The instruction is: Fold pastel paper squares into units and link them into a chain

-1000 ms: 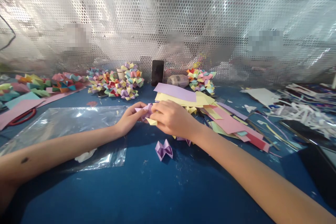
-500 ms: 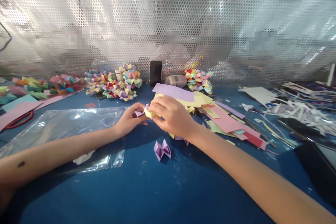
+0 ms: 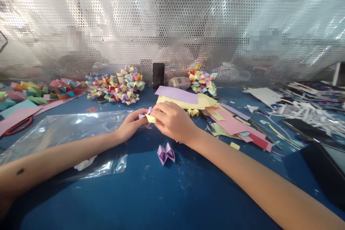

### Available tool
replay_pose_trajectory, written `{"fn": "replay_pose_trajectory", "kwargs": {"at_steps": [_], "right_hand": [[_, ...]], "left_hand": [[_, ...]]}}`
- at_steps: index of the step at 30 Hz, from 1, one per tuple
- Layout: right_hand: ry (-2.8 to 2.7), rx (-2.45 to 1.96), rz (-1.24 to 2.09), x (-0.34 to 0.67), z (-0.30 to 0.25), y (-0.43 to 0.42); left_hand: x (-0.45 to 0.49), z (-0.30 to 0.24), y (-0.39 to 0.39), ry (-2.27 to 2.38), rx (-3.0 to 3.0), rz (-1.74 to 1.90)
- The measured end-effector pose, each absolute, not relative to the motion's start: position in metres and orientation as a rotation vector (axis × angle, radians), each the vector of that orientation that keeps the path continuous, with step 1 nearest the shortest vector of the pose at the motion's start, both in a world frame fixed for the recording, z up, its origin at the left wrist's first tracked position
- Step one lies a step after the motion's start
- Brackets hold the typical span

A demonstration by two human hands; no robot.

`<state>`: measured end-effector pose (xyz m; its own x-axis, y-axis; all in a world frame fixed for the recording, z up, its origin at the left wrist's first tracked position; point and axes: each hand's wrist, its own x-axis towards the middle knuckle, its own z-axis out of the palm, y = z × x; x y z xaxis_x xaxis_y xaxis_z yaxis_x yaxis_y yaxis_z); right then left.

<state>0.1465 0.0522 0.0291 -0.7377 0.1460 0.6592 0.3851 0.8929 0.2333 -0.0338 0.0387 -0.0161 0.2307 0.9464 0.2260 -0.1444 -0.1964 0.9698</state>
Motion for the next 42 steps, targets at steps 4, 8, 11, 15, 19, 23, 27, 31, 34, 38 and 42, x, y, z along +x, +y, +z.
{"fn": "replay_pose_trajectory", "kwargs": {"at_steps": [4,8,11,15,19,23,27,31,34,38,42], "right_hand": [[-2.388,-0.446,-0.464,0.144,0.028,0.048],[-2.396,-0.485,-0.57,0.143,0.028,0.044],[-2.414,-0.473,-0.693,0.145,0.029,0.043],[-2.495,-0.418,-0.726,0.148,0.032,0.047],[-2.592,-0.367,-0.668,0.152,0.038,0.053],[-2.624,-0.343,-0.626,0.154,0.041,0.057],[-2.572,-0.404,-0.628,0.153,0.04,0.058],[-2.553,-0.463,-0.532,0.152,0.039,0.058],[-2.594,-0.422,-0.504,0.153,0.04,0.058],[-2.649,-0.398,-0.499,0.152,0.039,0.056],[-2.737,-0.355,-0.548,0.15,0.038,0.049]], "left_hand": [[-0.032,-0.017,0.04,0.839,1.493,1.221],[-0.032,-0.017,0.04,0.872,1.569,1.217],[-0.032,-0.016,0.04,0.883,1.559,1.237],[-0.034,-0.014,0.038,0.882,1.436,1.238],[-0.035,-0.012,0.036,0.888,1.316,1.25],[-0.035,-0.013,0.038,0.898,1.329,1.252],[-0.034,-0.013,0.039,0.876,1.374,1.261],[-0.033,-0.013,0.038,0.869,1.385,1.272],[-0.033,-0.013,0.038,0.881,1.369,1.278],[-0.035,-0.014,0.038,0.858,1.3,1.271],[-0.038,-0.017,0.04,0.79,1.305,1.254]]}}
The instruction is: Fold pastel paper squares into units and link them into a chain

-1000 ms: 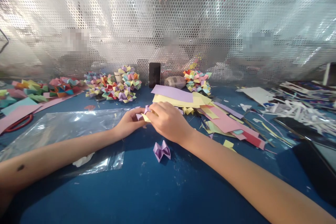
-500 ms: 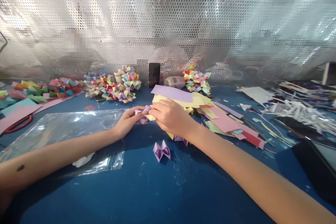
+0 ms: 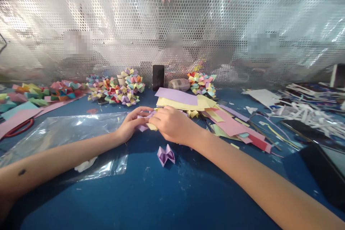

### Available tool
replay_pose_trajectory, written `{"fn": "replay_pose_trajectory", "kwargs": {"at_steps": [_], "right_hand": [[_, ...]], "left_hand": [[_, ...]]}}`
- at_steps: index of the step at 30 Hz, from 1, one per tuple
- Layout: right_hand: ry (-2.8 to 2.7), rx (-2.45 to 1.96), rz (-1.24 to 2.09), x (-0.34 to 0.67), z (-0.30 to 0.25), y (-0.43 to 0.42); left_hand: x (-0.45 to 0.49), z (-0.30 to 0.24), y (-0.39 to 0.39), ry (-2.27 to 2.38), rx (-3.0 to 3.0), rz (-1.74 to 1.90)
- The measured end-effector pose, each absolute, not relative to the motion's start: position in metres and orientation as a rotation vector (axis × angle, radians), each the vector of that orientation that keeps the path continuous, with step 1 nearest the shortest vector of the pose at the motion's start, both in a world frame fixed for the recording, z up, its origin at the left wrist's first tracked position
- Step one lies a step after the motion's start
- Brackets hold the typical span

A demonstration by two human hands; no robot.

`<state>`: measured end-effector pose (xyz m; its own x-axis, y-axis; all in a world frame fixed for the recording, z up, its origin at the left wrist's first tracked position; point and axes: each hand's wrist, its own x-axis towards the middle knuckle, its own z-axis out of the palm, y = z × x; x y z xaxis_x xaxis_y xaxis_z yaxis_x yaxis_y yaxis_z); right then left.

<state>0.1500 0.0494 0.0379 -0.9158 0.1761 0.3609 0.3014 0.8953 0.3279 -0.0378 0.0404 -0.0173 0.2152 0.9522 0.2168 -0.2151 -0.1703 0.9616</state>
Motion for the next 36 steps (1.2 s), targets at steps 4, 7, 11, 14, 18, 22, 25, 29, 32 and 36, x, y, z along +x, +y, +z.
{"fn": "replay_pose_trajectory", "kwargs": {"at_steps": [4,7,11,14,18,22,25,29,32,36], "right_hand": [[-2.777,-0.369,-0.677,0.147,0.037,0.043],[-2.712,-0.397,-0.784,0.144,0.034,0.042],[-2.58,-0.423,-0.878,0.14,0.03,0.042],[-2.498,-0.398,-0.955,0.139,0.027,0.041],[-2.395,-0.341,-0.974,0.141,0.022,0.042],[-2.35,-0.312,-1.0,0.142,0.017,0.043],[-2.307,-0.398,-0.983,0.141,0.018,0.042],[-2.248,-0.498,-0.929,0.142,0.02,0.044],[-2.227,-0.473,-0.933,0.144,0.02,0.045],[-2.224,-0.381,-0.983,0.146,0.019,0.045]], "left_hand": [[-0.04,-0.02,0.042,0.846,1.384,1.263],[-0.039,-0.02,0.042,0.871,1.379,1.281],[-0.038,-0.018,0.041,0.869,1.328,1.298],[-0.037,-0.018,0.042,0.876,1.325,1.289],[-0.037,-0.019,0.043,0.859,1.307,1.306],[-0.036,-0.018,0.042,0.862,1.306,1.326],[-0.037,-0.017,0.041,0.826,1.336,1.329],[-0.037,-0.016,0.04,0.806,1.36,1.31],[-0.037,-0.016,0.039,0.828,1.395,1.31],[-0.036,-0.014,0.038,0.868,1.45,1.322]]}}
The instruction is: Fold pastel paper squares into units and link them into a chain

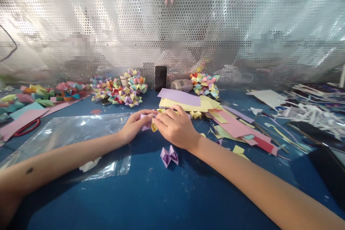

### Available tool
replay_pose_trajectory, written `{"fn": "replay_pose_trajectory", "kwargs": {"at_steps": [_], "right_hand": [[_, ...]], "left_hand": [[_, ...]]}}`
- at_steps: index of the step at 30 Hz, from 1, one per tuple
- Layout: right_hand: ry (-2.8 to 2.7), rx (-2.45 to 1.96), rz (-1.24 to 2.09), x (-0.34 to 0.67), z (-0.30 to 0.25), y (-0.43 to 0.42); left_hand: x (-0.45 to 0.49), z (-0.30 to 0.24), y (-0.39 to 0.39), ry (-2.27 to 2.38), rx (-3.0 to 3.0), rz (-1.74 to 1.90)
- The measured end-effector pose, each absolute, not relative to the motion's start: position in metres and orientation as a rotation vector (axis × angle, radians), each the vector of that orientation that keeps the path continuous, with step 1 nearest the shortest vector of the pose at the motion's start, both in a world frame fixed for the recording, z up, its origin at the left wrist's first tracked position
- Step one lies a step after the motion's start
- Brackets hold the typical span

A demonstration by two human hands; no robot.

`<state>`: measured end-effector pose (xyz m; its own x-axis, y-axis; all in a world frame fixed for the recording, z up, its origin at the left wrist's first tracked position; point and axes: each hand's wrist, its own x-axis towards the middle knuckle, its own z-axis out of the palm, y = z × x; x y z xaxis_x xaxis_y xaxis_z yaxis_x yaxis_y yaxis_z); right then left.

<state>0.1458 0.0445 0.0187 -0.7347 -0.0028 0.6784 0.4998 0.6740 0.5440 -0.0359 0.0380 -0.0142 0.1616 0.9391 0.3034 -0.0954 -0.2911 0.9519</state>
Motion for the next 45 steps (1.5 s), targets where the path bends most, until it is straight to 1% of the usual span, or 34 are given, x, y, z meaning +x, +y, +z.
{"fn": "replay_pose_trajectory", "kwargs": {"at_steps": [3,8,11,14,20,27,36,41,45], "right_hand": [[-2.216,-0.434,-0.999,0.146,0.019,0.046],[-2.21,-0.581,-0.928,0.146,0.019,0.051],[-2.252,-0.476,-0.988,0.146,0.021,0.051],[-2.316,-0.323,-1.144,0.146,0.024,0.048],[-2.326,-0.211,-1.417,0.147,0.027,0.042],[-2.351,-0.191,-1.464,0.147,0.031,0.044],[-2.41,-0.041,-1.588,0.15,0.033,0.042],[-2.356,0.077,-1.551,0.153,0.027,0.048],[-2.383,0.008,-1.41,0.152,0.026,0.051]], "left_hand": [[-0.036,-0.014,0.038,0.863,1.458,1.311],[-0.036,-0.017,0.04,0.856,1.441,1.289],[-0.036,-0.02,0.042,0.87,1.451,1.282],[-0.036,-0.021,0.042,0.881,1.455,1.286],[-0.036,-0.017,0.04,0.917,1.448,1.259],[-0.037,-0.018,0.04,0.903,1.554,1.24],[-0.037,-0.018,0.041,0.935,1.652,1.235],[-0.037,-0.019,0.041,0.923,1.641,1.246],[-0.037,-0.018,0.04,0.931,1.617,1.225]]}}
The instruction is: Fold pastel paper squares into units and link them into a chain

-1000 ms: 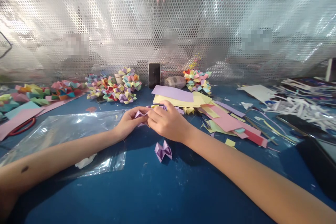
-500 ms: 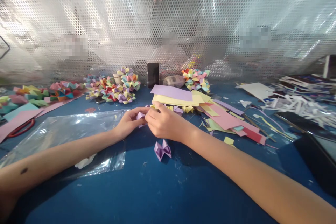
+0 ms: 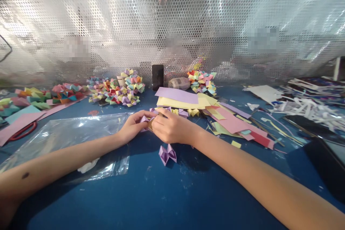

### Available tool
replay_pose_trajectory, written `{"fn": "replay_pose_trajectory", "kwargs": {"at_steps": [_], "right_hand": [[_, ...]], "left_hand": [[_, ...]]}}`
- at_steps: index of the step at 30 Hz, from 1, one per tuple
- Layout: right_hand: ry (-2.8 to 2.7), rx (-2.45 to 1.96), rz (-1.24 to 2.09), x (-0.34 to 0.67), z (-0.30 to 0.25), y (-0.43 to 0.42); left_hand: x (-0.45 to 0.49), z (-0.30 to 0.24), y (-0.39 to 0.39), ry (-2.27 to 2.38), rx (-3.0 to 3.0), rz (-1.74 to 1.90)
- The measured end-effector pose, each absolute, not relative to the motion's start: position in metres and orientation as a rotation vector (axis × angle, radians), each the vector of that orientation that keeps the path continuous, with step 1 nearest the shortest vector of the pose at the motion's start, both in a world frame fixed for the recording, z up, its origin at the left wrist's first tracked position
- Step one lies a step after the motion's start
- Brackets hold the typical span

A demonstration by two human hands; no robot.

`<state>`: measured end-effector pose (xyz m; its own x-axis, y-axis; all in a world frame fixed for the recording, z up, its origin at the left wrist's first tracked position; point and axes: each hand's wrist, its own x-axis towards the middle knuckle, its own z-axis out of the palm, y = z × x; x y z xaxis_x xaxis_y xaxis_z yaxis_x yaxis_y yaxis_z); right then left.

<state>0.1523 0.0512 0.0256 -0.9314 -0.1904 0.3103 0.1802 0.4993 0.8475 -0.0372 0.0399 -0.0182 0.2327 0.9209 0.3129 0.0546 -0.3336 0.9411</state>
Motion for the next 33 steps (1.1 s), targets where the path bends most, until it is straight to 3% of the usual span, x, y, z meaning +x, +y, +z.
{"fn": "replay_pose_trajectory", "kwargs": {"at_steps": [11,33], "right_hand": [[-2.358,-0.031,-1.111,0.153,0.02,0.054],[-2.289,0.045,-1.155,0.147,0.018,0.045]], "left_hand": [[-0.038,-0.019,0.041,0.866,1.682,1.235],[-0.039,-0.014,0.038,0.878,1.716,1.237]]}}
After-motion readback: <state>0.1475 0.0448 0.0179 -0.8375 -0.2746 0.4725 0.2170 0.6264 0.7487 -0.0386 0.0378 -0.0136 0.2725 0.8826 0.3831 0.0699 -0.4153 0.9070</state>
